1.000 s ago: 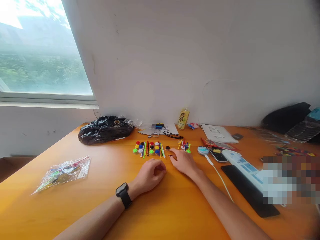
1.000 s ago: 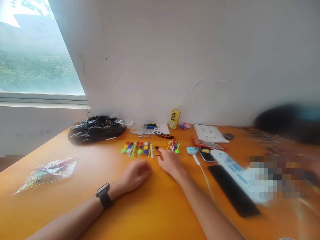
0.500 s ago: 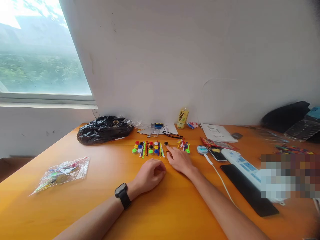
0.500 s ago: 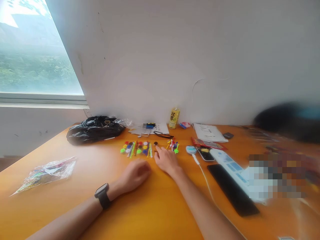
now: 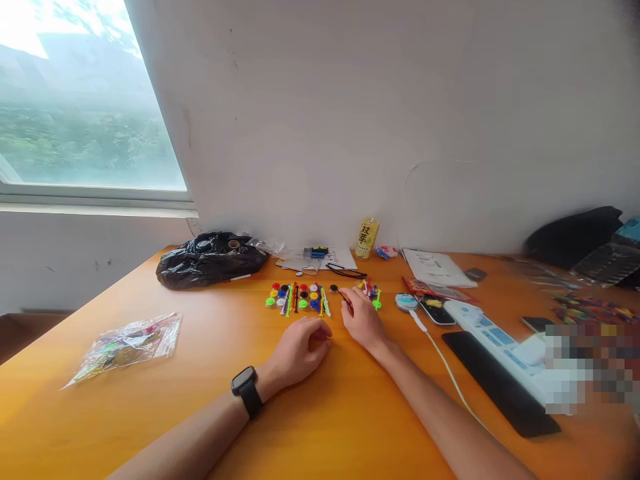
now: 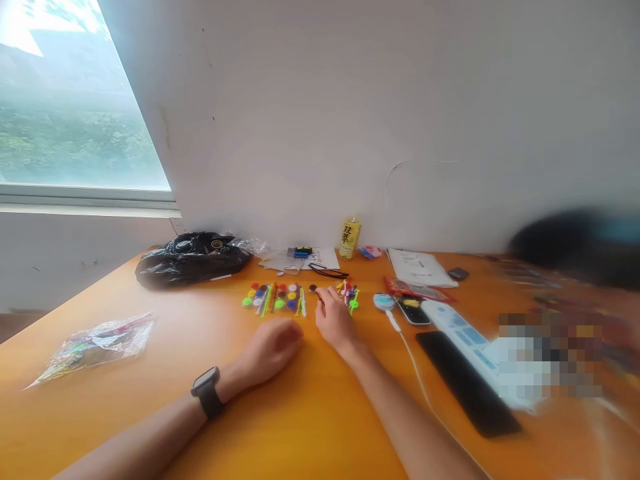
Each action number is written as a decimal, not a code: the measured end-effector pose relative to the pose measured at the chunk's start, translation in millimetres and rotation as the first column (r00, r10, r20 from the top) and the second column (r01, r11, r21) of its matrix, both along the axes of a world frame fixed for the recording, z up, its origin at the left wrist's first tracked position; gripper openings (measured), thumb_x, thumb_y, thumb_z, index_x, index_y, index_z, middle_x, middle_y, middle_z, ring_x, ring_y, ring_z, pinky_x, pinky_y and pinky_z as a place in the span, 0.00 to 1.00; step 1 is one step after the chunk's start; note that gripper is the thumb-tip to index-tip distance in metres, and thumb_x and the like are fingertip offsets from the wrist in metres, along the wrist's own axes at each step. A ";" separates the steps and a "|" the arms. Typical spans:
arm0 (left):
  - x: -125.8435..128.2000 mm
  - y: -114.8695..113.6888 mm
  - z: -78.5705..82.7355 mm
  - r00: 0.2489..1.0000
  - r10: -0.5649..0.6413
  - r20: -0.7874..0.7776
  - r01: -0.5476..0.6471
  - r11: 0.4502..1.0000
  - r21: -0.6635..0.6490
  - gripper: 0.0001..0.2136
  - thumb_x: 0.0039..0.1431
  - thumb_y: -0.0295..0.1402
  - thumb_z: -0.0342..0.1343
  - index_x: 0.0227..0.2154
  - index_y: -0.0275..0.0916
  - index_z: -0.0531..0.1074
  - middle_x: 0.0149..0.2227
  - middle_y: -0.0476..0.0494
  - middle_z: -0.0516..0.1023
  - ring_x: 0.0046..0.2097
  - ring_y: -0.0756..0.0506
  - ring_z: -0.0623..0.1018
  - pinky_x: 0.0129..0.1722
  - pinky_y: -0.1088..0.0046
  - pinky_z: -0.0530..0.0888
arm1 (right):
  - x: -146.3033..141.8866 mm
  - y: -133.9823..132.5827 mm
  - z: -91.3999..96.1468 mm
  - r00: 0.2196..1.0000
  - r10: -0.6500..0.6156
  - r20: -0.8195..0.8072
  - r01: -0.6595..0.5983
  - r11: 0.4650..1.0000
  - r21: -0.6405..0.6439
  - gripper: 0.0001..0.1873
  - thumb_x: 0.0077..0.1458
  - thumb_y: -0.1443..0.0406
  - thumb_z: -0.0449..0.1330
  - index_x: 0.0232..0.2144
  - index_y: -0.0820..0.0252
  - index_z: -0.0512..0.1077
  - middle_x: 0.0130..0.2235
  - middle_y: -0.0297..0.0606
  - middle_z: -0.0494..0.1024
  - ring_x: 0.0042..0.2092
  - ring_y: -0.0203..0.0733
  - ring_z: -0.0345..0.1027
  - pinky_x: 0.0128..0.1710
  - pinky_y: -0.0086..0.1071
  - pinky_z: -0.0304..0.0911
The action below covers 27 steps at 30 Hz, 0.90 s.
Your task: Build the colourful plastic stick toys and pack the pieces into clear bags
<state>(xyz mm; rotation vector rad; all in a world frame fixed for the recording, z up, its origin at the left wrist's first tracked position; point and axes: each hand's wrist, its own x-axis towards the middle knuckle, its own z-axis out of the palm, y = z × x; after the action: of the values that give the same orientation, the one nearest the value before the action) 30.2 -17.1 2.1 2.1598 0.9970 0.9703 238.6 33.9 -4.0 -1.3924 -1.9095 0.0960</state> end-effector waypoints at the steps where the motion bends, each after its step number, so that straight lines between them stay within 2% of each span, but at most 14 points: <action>1: 0.0 0.2 0.0 1.000 -0.003 -0.002 0.003 1.000 0.001 0.05 0.59 0.25 0.57 0.35 0.41 0.74 0.36 0.47 0.80 0.38 0.45 0.77 0.40 0.71 0.71 | 0.0 -0.6 -0.1 1.000 -0.007 -0.004 0.007 1.000 -0.005 0.14 0.64 0.69 0.50 0.48 0.59 0.70 0.41 0.41 0.77 0.40 0.45 0.72 0.41 0.34 0.63; 4: 0.1 0.4 -0.5 1.000 -0.008 -0.023 0.008 1.000 0.010 0.04 0.60 0.25 0.57 0.35 0.41 0.74 0.36 0.46 0.80 0.38 0.45 0.77 0.40 0.71 0.70 | 1.5 -2.0 0.3 0.998 -0.051 0.046 0.052 0.999 -0.016 0.09 0.63 0.69 0.51 0.41 0.57 0.70 0.35 0.37 0.77 0.35 0.43 0.70 0.35 0.33 0.59; 7: -0.2 0.2 -1.1 0.999 -0.010 -0.052 0.011 1.000 0.017 0.04 0.60 0.26 0.56 0.35 0.41 0.75 0.36 0.46 0.80 0.39 0.45 0.76 0.40 0.70 0.70 | 3.9 -2.5 1.3 0.985 -0.119 0.127 0.119 0.993 0.002 0.08 0.63 0.71 0.51 0.38 0.57 0.70 0.37 0.37 0.78 0.37 0.43 0.70 0.35 0.33 0.57; 12: -0.5 -0.7 1.2 0.998 -0.018 -0.059 0.019 1.000 0.021 0.05 0.60 0.26 0.57 0.35 0.41 0.75 0.36 0.45 0.80 0.39 0.45 0.76 0.40 0.70 0.70 | 7.2 -2.6 3.5 0.939 -0.193 0.285 0.203 0.979 -0.005 0.09 0.66 0.69 0.53 0.41 0.58 0.73 0.42 0.41 0.79 0.44 0.46 0.71 0.39 0.34 0.58; 15: -0.5 -1.1 2.6 0.998 -0.025 -0.051 0.026 0.999 0.025 0.05 0.59 0.26 0.57 0.35 0.40 0.76 0.36 0.45 0.80 0.39 0.44 0.76 0.40 0.70 0.71 | 9.7 -3.6 6.3 0.903 -0.168 0.395 0.187 0.982 -0.010 0.08 0.66 0.66 0.54 0.39 0.58 0.74 0.44 0.45 0.78 0.50 0.51 0.68 0.45 0.37 0.59; 17: -0.5 -1.0 2.6 0.998 -0.029 -0.052 0.030 0.999 0.025 0.05 0.60 0.26 0.56 0.35 0.41 0.76 0.36 0.45 0.80 0.39 0.44 0.76 0.40 0.70 0.71 | 12.4 -4.0 8.5 0.881 -0.147 0.450 0.178 0.984 -0.026 0.10 0.66 0.69 0.53 0.38 0.58 0.75 0.45 0.46 0.78 0.51 0.53 0.67 0.48 0.40 0.60; 19: -0.5 -0.7 2.2 0.998 -0.031 -0.053 0.032 0.999 0.026 0.05 0.60 0.26 0.56 0.35 0.41 0.76 0.36 0.44 0.80 0.39 0.44 0.77 0.40 0.70 0.71 | 16.0 -3.3 10.6 0.874 -0.155 0.461 0.194 0.980 -0.039 0.12 0.64 0.71 0.52 0.40 0.59 0.76 0.45 0.47 0.78 0.52 0.54 0.66 0.51 0.42 0.60; 24: -0.4 0.0 2.0 0.998 -0.032 -0.053 0.034 0.999 0.033 0.05 0.59 0.25 0.57 0.35 0.41 0.76 0.36 0.45 0.81 0.40 0.44 0.77 0.41 0.70 0.71 | 29.6 2.3 13.0 0.878 -0.267 0.396 0.291 0.957 0.000 0.16 0.68 0.65 0.51 0.48 0.61 0.77 0.49 0.49 0.77 0.51 0.55 0.66 0.51 0.43 0.60; 27: -0.4 -0.4 2.6 0.998 -0.040 -0.058 0.042 0.998 0.036 0.05 0.59 0.25 0.57 0.34 0.41 0.76 0.36 0.45 0.81 0.39 0.44 0.77 0.40 0.70 0.71 | 39.3 5.4 12.2 0.870 -0.278 0.408 0.310 0.951 -0.011 0.20 0.68 0.64 0.51 0.55 0.60 0.76 0.53 0.50 0.76 0.53 0.56 0.65 0.51 0.44 0.60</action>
<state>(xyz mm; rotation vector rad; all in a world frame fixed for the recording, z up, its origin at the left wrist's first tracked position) 29.7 -17.5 4.7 2.2415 0.9650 0.9189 277.8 39.3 8.2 -1.8539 -2.0018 -0.2923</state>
